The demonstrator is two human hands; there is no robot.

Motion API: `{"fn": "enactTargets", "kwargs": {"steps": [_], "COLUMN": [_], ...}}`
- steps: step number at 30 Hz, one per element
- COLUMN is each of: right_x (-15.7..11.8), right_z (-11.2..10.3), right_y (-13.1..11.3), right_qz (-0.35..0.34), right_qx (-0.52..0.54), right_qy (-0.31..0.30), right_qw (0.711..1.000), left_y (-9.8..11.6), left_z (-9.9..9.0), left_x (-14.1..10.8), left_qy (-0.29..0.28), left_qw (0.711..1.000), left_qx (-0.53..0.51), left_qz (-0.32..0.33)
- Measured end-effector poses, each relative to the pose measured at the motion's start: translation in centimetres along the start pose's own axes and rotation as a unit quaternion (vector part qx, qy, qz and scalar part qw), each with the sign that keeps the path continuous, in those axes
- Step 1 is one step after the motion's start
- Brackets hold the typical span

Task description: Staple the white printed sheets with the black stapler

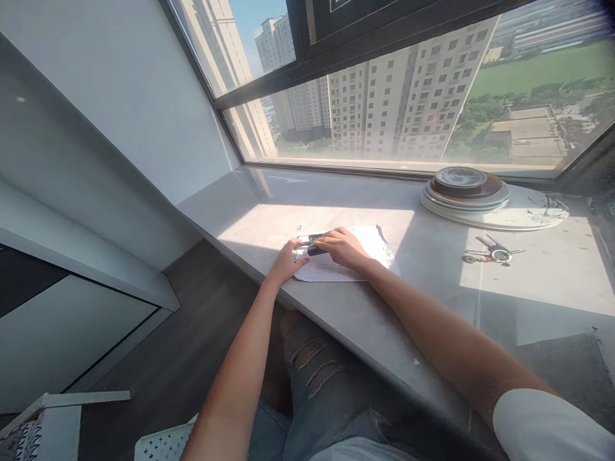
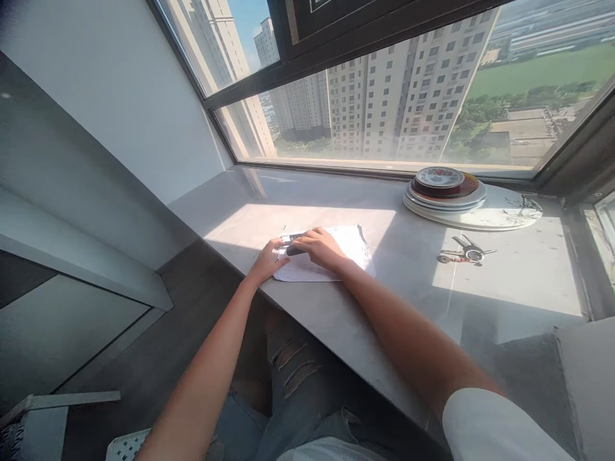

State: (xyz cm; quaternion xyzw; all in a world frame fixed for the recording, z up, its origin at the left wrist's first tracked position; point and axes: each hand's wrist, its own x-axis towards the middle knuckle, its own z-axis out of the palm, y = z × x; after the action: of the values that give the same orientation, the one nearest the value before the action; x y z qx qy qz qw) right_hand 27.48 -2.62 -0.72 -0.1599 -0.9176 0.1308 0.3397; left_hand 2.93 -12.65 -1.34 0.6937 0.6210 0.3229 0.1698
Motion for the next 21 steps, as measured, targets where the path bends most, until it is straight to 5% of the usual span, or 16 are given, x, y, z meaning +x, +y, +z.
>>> {"fn": "enactTargets", "kwargs": {"steps": [8, 15, 21], "right_x": [-0.2, 0.1, 0.3], "right_z": [-0.8, -0.8, -0.6], "right_y": [0.1, 0.4, 0.0], "right_qz": [0.264, 0.255, 0.268], "right_qx": [0.107, 0.068, 0.071], "right_qy": [0.086, 0.031, 0.025], "right_qw": [0.955, 0.964, 0.96], "left_y": [1.1, 2.1, 3.9], "left_z": [-0.4, -0.6, -1.1], "left_x": [-0.2, -0.6, -0.2], "left_qy": [0.074, 0.055, 0.189], "left_qw": [0.99, 0.986, 0.974], "left_qx": [0.116, 0.139, 0.096], "left_qz": [-0.027, -0.071, -0.083]}}
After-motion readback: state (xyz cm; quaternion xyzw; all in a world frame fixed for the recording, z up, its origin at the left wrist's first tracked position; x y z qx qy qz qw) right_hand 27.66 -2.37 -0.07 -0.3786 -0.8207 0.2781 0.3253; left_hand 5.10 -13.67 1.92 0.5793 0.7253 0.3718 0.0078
